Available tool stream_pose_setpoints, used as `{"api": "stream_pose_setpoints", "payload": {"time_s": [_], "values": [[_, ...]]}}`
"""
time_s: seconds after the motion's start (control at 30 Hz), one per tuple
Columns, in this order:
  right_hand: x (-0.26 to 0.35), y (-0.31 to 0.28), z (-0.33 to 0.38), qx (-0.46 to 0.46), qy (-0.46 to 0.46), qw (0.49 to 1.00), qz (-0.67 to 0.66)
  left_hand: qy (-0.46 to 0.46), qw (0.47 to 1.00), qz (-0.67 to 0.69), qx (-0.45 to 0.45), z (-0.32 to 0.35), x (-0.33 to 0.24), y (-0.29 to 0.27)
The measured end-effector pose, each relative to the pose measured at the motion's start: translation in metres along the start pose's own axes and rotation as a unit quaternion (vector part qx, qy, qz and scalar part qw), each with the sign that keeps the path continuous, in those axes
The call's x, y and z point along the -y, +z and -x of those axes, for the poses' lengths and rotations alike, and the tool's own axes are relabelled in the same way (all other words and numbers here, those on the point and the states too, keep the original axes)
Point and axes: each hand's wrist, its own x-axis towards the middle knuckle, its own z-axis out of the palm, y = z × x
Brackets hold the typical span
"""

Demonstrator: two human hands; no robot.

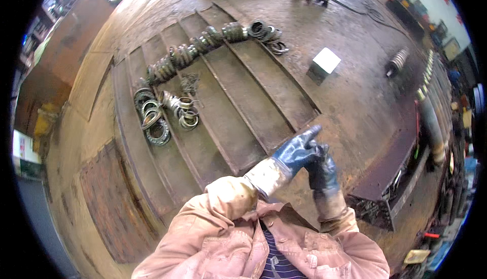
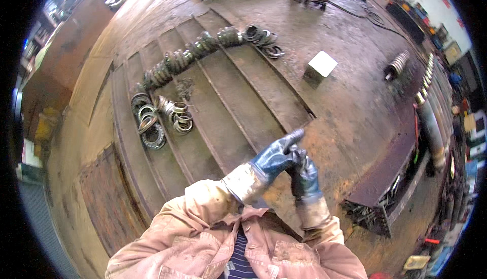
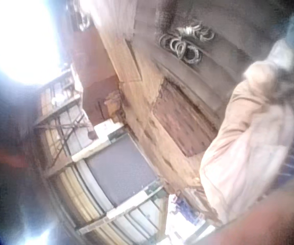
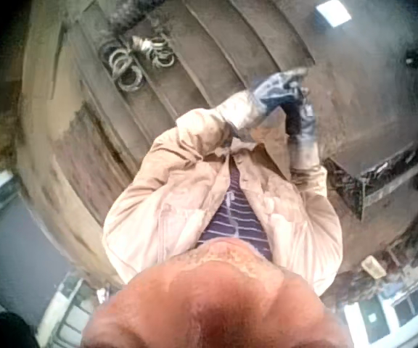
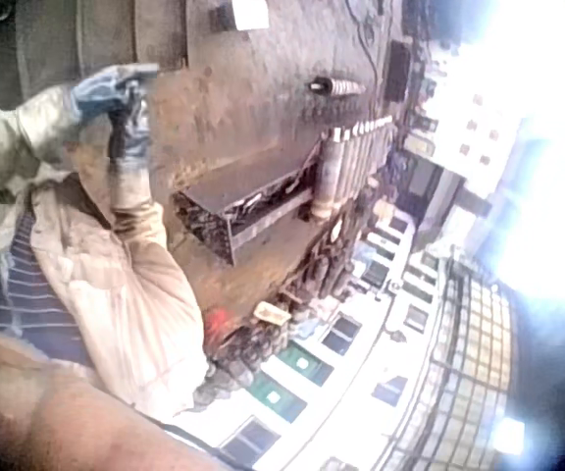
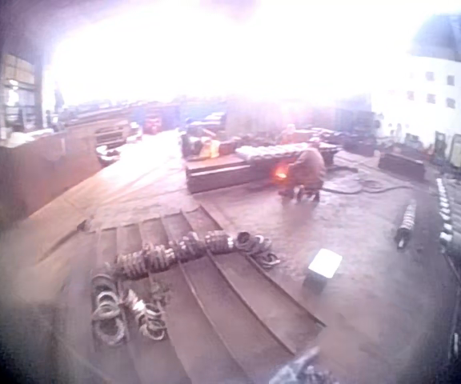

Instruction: The person picks up cylindrical metal pipes and metal rings from a workbench. They slide the rings onto the ends of the pipes and then place the assembled components onto a metal rack. The person repeats this process for several pipes, organizing the finished items in a row.

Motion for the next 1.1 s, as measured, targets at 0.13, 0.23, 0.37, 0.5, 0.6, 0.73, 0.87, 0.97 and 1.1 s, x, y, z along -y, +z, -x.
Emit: {"api": "stream_pose_setpoints", "payload": {"time_s": [0.13,0.23,0.37,0.5,0.6,0.73,0.87,0.97,1.1], "values": [[-0.021,-0.057,0.026,-0.075,-0.068,0.984,0.146,-0.040,0.990,0.134,0.004,0.024,0.011,0.035],[0.000,-0.064,0.049,-0.091,-0.068,0.974,0.195,-0.039,0.967,0.244,-0.058,0.062,0.050,0.068],[0.024,-0.085,0.080,-0.172,-0.087,0.980,0.047,-0.173,0.915,0.360,-0.058,0.063,0.037,0.107],[0.054,-0.123,0.101,-0.130,-0.095,0.986,0.034,-0.238,0.919,0.316,-0.003,0.032,0.022,0.182],[0.113,-0.154,0.113,-0.153,-0.078,0.985,0.003,-0.267,0.891,0.359,0.079,-0.008,0.033,0.228],[0.167,-0.198,0.126,-0.221,-0.110,0.969,-0.011,-0.216,0.907,0.334,0.136,-0.057,0.032,0.297],[0.190,-0.235,0.131,-0.215,-0.127,0.968,-0.013,-0.262,0.913,0.284,0.130,-0.094,0.048,0.336],[0.190,-0.270,0.130,-0.252,-0.138,0.958,-0.005,-0.281,0.913,0.260,0.138,-0.119,0.062,0.357],[0.175,-0.346,0.129,-0.365,-0.097,0.881,0.286,-0.334,0.919,0.133,0.163,-0.157,0.101,0.361]]}}
